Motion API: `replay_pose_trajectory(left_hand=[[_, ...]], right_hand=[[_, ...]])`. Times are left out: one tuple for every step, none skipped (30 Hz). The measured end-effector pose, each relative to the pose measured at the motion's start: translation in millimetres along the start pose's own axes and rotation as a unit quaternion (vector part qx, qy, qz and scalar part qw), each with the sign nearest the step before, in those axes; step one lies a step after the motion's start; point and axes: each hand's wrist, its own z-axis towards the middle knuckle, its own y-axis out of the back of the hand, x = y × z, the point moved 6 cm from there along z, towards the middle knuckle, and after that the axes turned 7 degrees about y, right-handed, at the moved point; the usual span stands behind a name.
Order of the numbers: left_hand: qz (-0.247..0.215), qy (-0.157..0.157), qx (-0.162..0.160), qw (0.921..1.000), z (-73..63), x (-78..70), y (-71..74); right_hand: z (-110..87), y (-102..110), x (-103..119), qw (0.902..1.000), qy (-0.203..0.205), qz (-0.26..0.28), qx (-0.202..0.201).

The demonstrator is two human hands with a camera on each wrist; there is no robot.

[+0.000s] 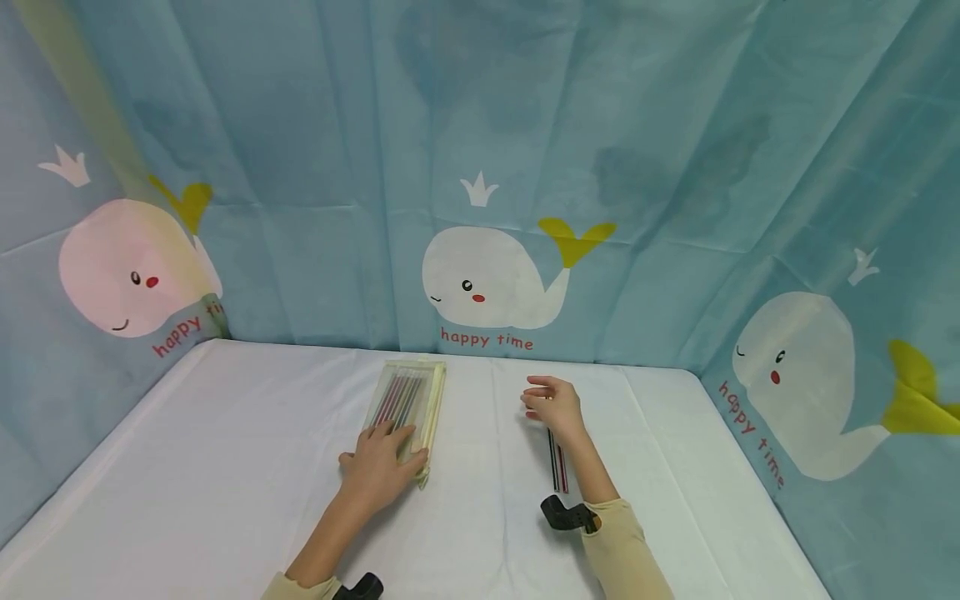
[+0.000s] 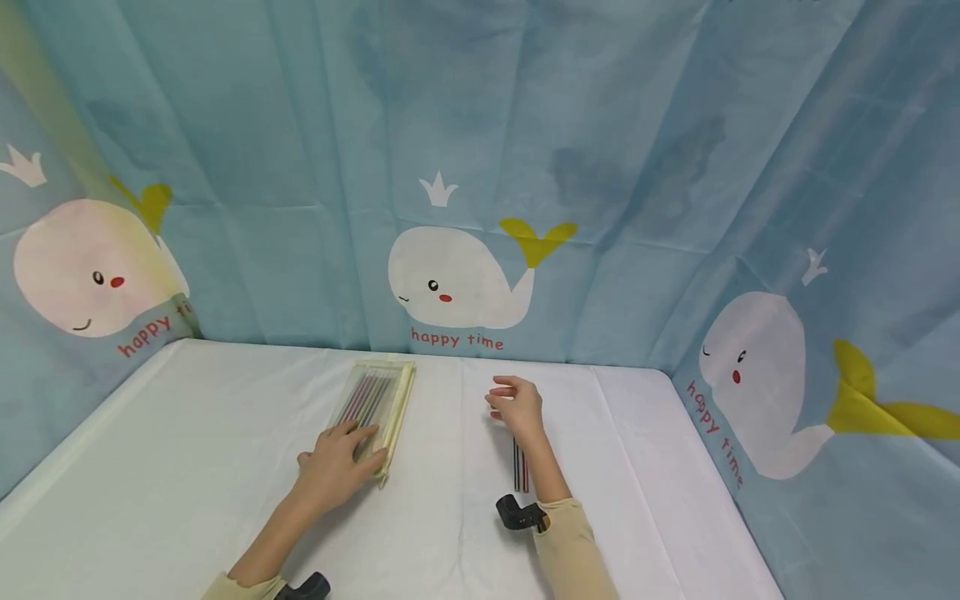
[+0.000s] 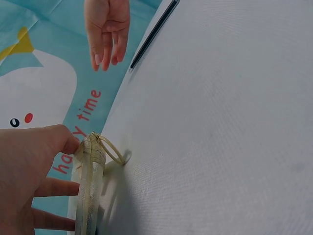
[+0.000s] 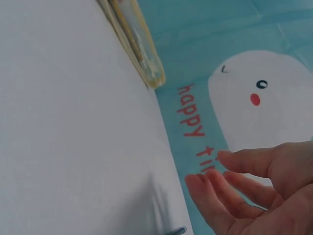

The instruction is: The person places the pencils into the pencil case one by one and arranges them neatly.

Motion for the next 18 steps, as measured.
replay_pose_trajectory(left_hand=[[-0.001,0.001,0.001,1.0,-0.1,0.2,0.1],[-0.001,0.001,0.0,1.0,-0.2,0.1,0.3],[-0.002,0.001,0.0,1.0,-0.2,0.0,0.4],[-0.003,0.001,0.0,1.0,-0.1,-0.2,0.5],[-0.003,0.001,-0.001,1.0,-0.1,-0.3,0.5],[-0.003,0.001,-0.001,1.0,-0.2,-0.4,0.5],[-0.003,0.001,-0.002,1.0,-0.2,-0.4,0.5],[-0.003,0.001,-0.003,1.0,-0.2,-0.5,0.4],[-0.003,0.001,-0.004,1.0,-0.2,-0.2,0.1],[-0.003,0.001,-0.004,1.0,-0.2,0.0,0.0],[-0.003,0.001,-0.005,1.0,-0.3,0.1,-0.2],[-0.003,0.001,-0.006,1.0,-0.3,0.3,-0.3],[-0.003,0.001,-0.007,1.0,-0.2,0.5,-0.4],[-0.003,0.001,-0.007,1.0,-0.1,0.7,-0.6],[-0.004,0.001,-0.007,1.0,-0.1,0.8,-0.7],[-0.003,0.001,-0.006,1.0,0.0,0.9,-0.9],[-0.003,0.001,-0.005,1.0,0.0,1.0,-1.1],[-0.003,0.002,-0.004,1.0,0.1,1.1,-1.4]], right_hand=[[0.3,2.2,0.2,1.0,0.001,-0.007,-0.003],[0.6,4.5,0.1,0.9999,0.001,-0.014,-0.005],[0.9,7.0,-0.3,0.9998,0.0,-0.019,-0.008],[1.1,9.8,-0.3,0.9996,0.001,-0.025,-0.011],[1.2,12.8,-0.3,0.9994,0.001,-0.032,-0.015],[1.4,15.3,-1.0,0.9992,-0.001,-0.036,-0.017],[1.6,18.0,-1.3,0.999,-0.001,-0.041,-0.018],[1.7,20.5,-2.2,0.9988,-0.004,-0.045,-0.02],[1.7,22.9,-3.2,0.9986,-0.006,-0.049,-0.021],[1.9,25.2,-4.2,0.9981,-0.007,-0.056,-0.022],[2.0,27.2,-5.0,0.9978,-0.01,-0.061,-0.025],[2.1,28.9,-6.0,0.9974,-0.012,-0.066,-0.026],[2.2,30.3,-6.7,0.9972,-0.014,-0.069,-0.026],[2.3,31.7,-7.9,0.9969,-0.017,-0.072,-0.027],[2.5,32.7,-8.5,0.9966,-0.018,-0.076,-0.027],[2.4,33.5,-9.2,0.9963,-0.022,-0.078,-0.026],[2.6,33.8,-10.0,0.9962,-0.026,-0.08,-0.024],[2.8,33.8,-10.7,0.9959,-0.029,-0.083,-0.02]])
